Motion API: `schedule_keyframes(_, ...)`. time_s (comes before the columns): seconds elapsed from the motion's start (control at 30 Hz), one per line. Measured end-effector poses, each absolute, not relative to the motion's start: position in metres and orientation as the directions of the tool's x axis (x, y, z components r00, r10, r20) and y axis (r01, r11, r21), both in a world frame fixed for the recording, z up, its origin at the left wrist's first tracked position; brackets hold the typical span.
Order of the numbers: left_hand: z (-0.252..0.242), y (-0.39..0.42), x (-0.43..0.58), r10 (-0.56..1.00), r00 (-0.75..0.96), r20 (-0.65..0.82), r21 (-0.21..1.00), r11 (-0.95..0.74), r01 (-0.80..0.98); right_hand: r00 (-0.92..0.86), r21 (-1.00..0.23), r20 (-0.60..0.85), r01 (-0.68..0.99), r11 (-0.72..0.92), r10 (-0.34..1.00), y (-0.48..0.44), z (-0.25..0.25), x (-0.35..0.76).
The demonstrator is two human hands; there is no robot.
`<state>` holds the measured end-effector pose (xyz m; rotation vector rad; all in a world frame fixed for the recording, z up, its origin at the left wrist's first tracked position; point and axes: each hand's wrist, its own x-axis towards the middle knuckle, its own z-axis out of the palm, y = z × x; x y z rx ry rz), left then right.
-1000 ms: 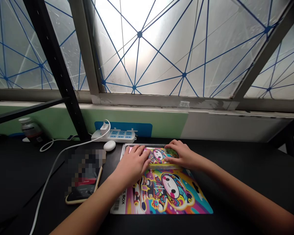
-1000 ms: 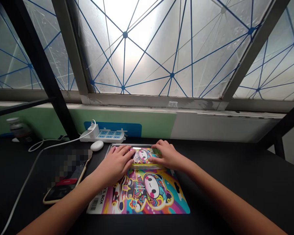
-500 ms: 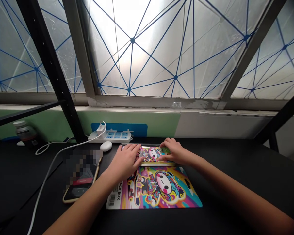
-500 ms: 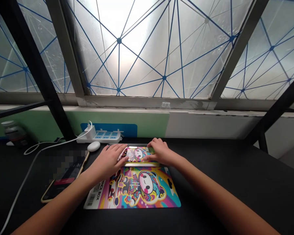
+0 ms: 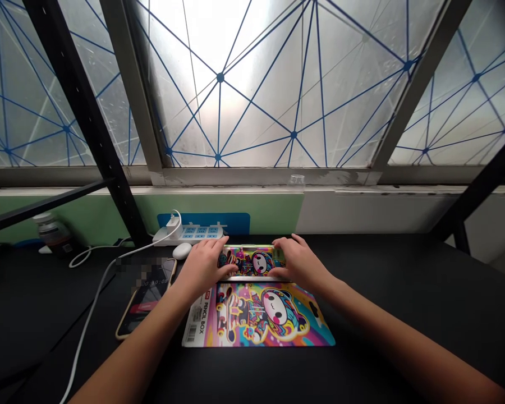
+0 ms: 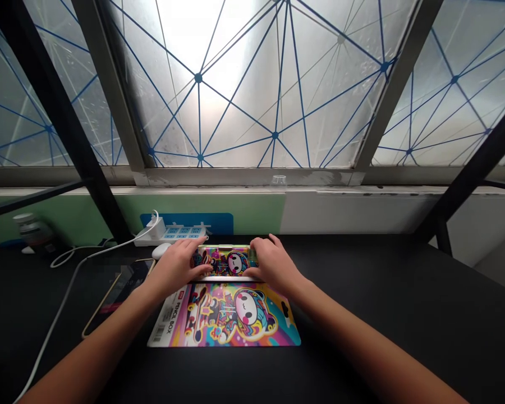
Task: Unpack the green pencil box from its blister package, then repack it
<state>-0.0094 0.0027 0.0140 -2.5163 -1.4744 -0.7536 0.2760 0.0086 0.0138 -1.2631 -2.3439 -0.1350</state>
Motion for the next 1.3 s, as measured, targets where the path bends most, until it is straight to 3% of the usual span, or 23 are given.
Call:
schedule_keyframes(0.23,0.037,-0.036,-0.003,0.534,0.484,0.693,-0.039,-0.643,0.765,-0.488,0.052,0.666,0.785,0.617,0.565,-0.042,0.032,0.288)
schedule_keyframes(0.37,0.035,-0.086,-0.003,0.465,0.551,0.693,-0.070,-0.717,0.694,-0.526,0.155,0.749,0.730,0.665,0.403,-0.088,0.022,0.302)
schedule_keyframes(0.5,0.006,-0.122,-0.009,0.516,0.570,0.640,0.008,-0.746,0.666,-0.607,0.169,0.699,0.654,0.737,0.378,-0.121,-0.002,0.310)
schedule_keyframes(0.6,-0.018,-0.134,-0.015,0.621,0.516,0.590,0.152,-0.713,0.684,-0.652,0.158,0.642,0.628,0.762,0.404,-0.129,-0.013,0.311)
schedule_keyframes(0.7,-0.033,-0.141,-0.021,0.756,0.411,0.509,0.335,-0.614,0.715,-0.671,0.083,0.582,0.610,0.788,0.459,-0.130,-0.017,0.311)
schedule_keyframes(0.87,-0.035,-0.147,-0.022,0.910,0.256,0.325,0.536,-0.400,0.744,-0.595,-0.164,0.452,0.677,0.717,0.665,-0.127,-0.018,0.317)
schedule_keyframes(1.07,-0.027,-0.142,-0.018,0.957,0.216,0.193,0.655,-0.290,0.697,-0.491,-0.427,0.270,0.710,0.560,0.828,-0.120,-0.015,0.325)
schedule_keyframes(1.3,-0.022,-0.140,-0.020,0.972,0.180,0.149,0.746,-0.230,0.625,-0.494,-0.509,0.306,0.638,0.578,0.814,-0.110,0.008,0.323)
